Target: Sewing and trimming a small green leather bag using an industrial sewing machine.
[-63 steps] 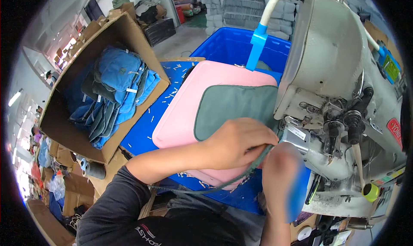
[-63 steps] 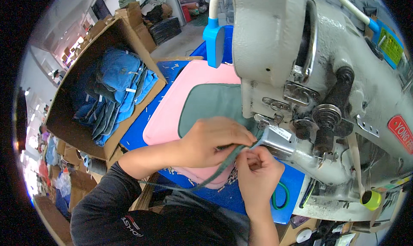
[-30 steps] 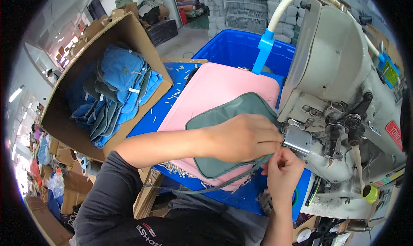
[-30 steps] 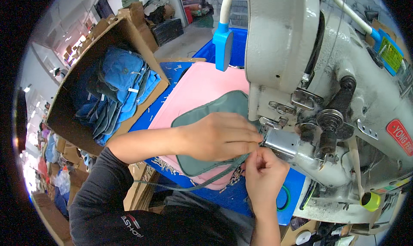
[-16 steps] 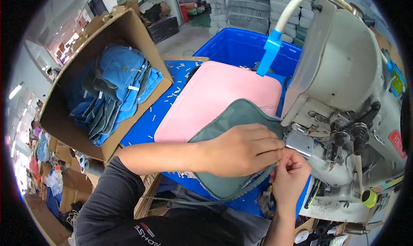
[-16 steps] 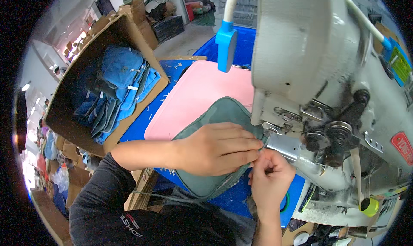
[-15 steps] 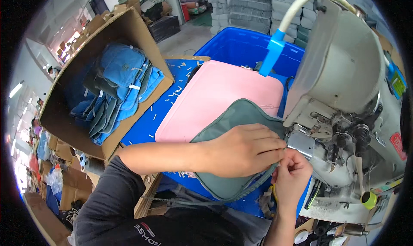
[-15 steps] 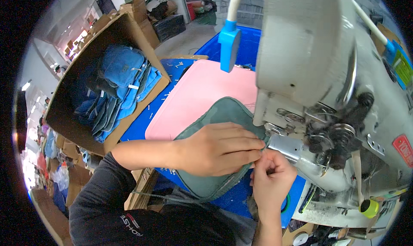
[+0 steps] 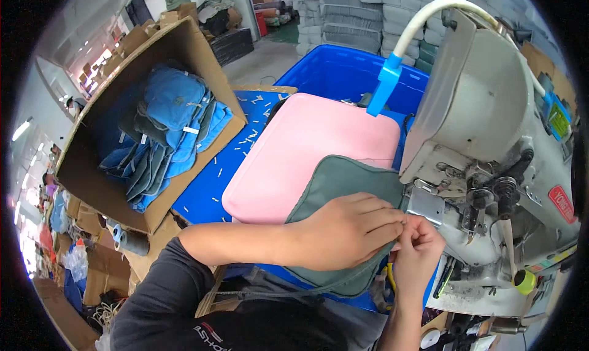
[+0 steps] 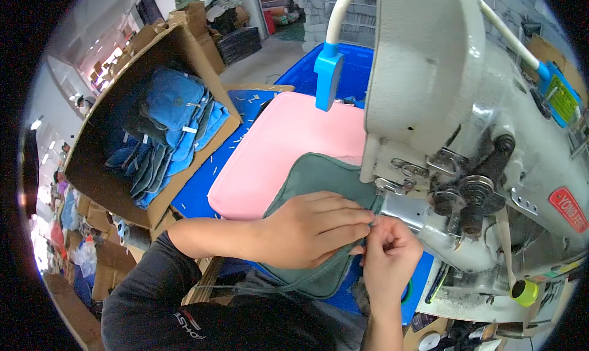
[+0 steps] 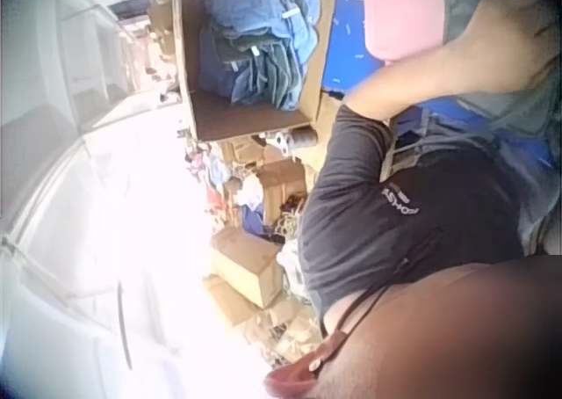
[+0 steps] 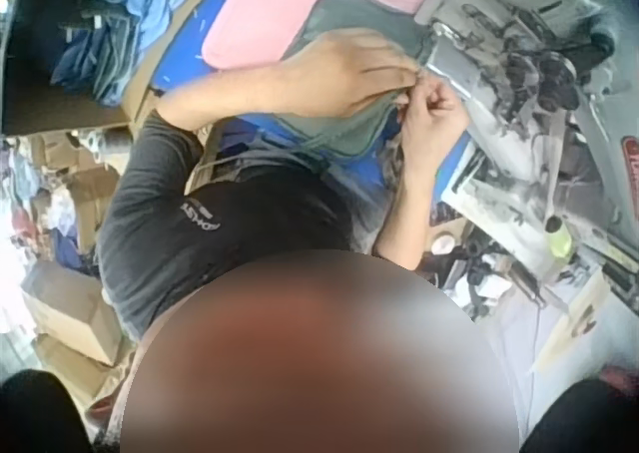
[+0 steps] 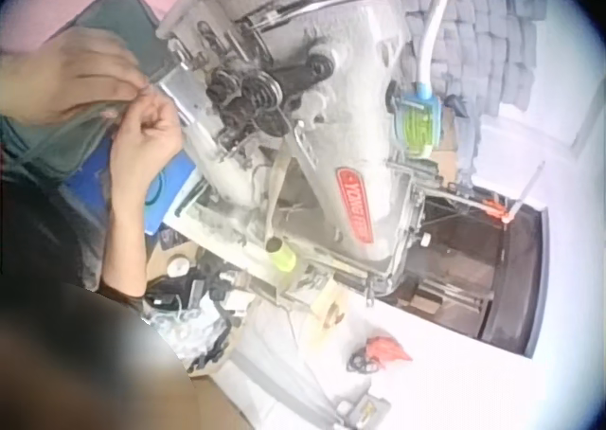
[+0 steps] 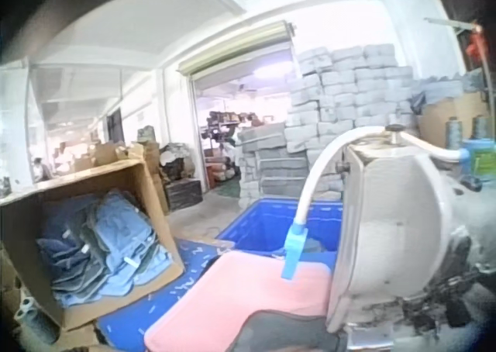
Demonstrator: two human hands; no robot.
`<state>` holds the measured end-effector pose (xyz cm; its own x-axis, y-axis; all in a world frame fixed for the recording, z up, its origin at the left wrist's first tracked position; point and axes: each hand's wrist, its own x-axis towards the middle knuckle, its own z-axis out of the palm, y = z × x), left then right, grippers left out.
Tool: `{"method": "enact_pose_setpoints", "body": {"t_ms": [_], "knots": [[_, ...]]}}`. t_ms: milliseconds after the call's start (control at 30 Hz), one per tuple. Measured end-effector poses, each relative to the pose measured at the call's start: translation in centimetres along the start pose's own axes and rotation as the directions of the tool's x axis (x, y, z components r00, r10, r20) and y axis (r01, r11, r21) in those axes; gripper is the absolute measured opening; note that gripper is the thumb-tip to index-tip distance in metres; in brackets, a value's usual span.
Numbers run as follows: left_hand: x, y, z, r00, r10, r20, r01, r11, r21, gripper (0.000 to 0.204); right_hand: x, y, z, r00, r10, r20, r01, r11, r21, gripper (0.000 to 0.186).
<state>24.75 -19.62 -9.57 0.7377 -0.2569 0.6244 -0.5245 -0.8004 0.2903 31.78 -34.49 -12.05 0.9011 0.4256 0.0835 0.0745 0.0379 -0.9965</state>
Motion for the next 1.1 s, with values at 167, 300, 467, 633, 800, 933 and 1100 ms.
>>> {"method": "enact_pose_setpoints", "body": {"t_ms": [167, 300, 467, 633, 800, 933, 1100], "knots": [[-0.1, 0.2, 0.1, 1.000, -0.002, -0.011, 0.003, 0.999, 0.042, 0.042, -0.2, -0.1, -0.4, 0.999, 0.022, 0.023, -0.022, 1.000, 0.017, 0.013], [0.1, 0.0, 0.2, 0.999, 0.006, -0.035, -0.005, 1.000, 0.024, 0.043, -1.4, 0.9, -0.3, 0.995, -0.093, 0.047, 0.089, 0.992, 0.091, 0.006], [-0.4, 0.1, 0.5, 0.998, 0.064, 0.003, -0.064, 0.993, 0.100, 0.034, -2.7, 1.3, 0.0, 0.998, -0.021, 0.061, 0.018, 0.999, 0.043, 0.016], [-0.1, -0.2, 0.5, 0.992, 0.099, 0.074, -0.108, 0.986, 0.131, 0.030, -2.5, 1.5, 1.1, 0.998, -0.051, -0.048, 0.057, 0.990, 0.129, 0.025], [-0.3, -0.6, 0.7, 0.991, 0.125, 0.055, -0.132, 0.978, 0.159, 0.031, -2.5, 1.1, 0.8, 1.000, 0.002, -0.014, 0.000, 0.990, 0.140, 0.024], [-0.5, -0.7, 0.7, 0.992, 0.120, 0.048, -0.126, 0.981, 0.150, 0.032, -2.4, 0.9, 1.3, 0.999, -0.008, -0.037, 0.015, 0.982, 0.187, 0.024], [-0.3, -1.2, 0.6, 0.993, 0.109, 0.036, -0.113, 0.986, 0.121, 0.032, -1.9, 1.1, 1.5, 0.999, -0.013, -0.050, 0.022, 0.980, 0.196, 0.021]]}}
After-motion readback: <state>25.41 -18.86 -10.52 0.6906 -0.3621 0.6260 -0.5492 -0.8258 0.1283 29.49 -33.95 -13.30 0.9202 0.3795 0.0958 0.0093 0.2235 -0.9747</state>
